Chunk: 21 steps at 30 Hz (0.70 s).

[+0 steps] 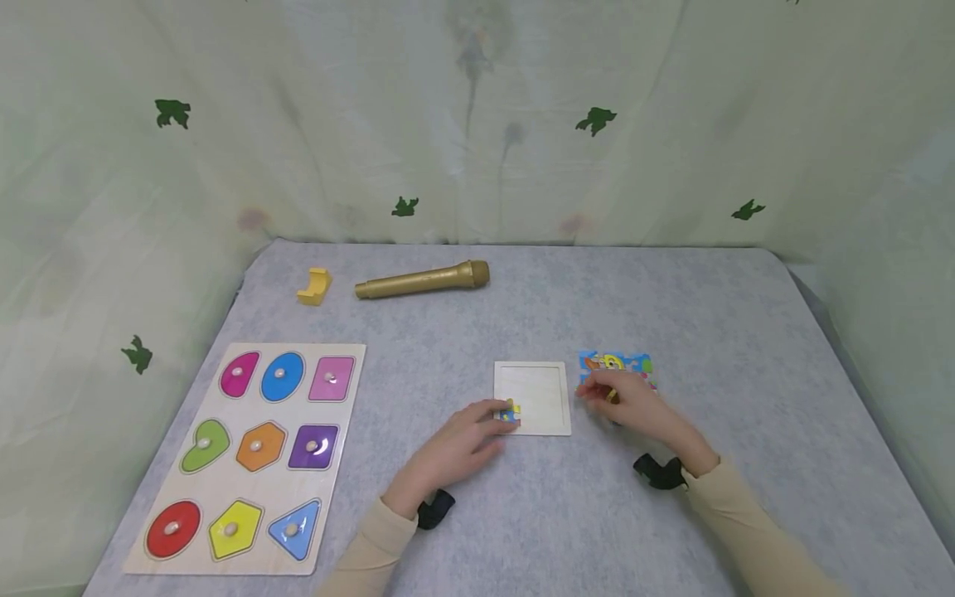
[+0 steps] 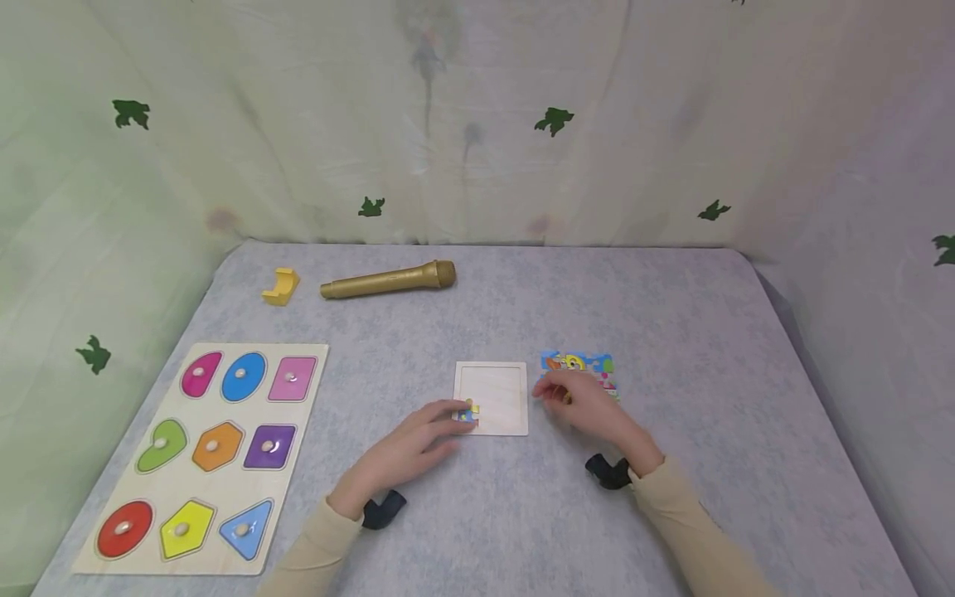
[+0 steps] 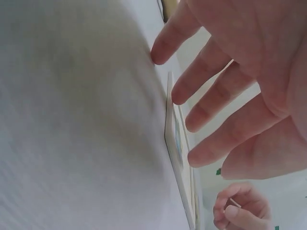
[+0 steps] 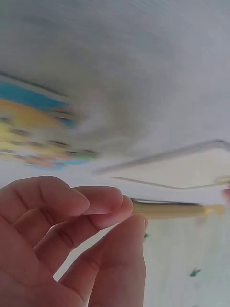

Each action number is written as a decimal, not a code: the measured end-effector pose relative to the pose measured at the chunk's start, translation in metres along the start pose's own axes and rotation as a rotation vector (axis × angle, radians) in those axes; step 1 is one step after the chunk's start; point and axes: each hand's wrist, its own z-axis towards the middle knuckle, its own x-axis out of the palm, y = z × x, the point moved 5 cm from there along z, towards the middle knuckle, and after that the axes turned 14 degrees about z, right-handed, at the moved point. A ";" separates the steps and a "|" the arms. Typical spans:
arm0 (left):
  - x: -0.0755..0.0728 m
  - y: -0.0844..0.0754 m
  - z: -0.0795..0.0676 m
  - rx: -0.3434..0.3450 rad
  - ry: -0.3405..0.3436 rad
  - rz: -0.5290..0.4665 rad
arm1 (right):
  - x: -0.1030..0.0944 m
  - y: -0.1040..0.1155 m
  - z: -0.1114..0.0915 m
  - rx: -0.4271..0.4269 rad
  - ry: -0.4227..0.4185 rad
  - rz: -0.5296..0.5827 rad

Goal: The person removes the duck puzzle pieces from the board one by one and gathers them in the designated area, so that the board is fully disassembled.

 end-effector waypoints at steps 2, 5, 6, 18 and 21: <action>-0.003 0.003 -0.003 -0.007 -0.014 0.002 | 0.014 0.005 0.009 -0.022 0.042 0.016; -0.007 0.006 -0.007 -0.021 -0.009 0.010 | 0.034 0.009 0.022 -0.032 0.101 0.023; -0.008 0.007 -0.008 -0.026 0.001 0.011 | 0.039 0.010 0.026 -0.032 0.116 0.027; -0.010 0.009 -0.012 -0.044 0.066 -0.012 | 0.073 0.024 0.055 -0.083 0.187 -0.034; -0.009 0.010 -0.012 -0.045 0.063 -0.007 | 0.075 0.025 0.056 -0.086 0.188 -0.024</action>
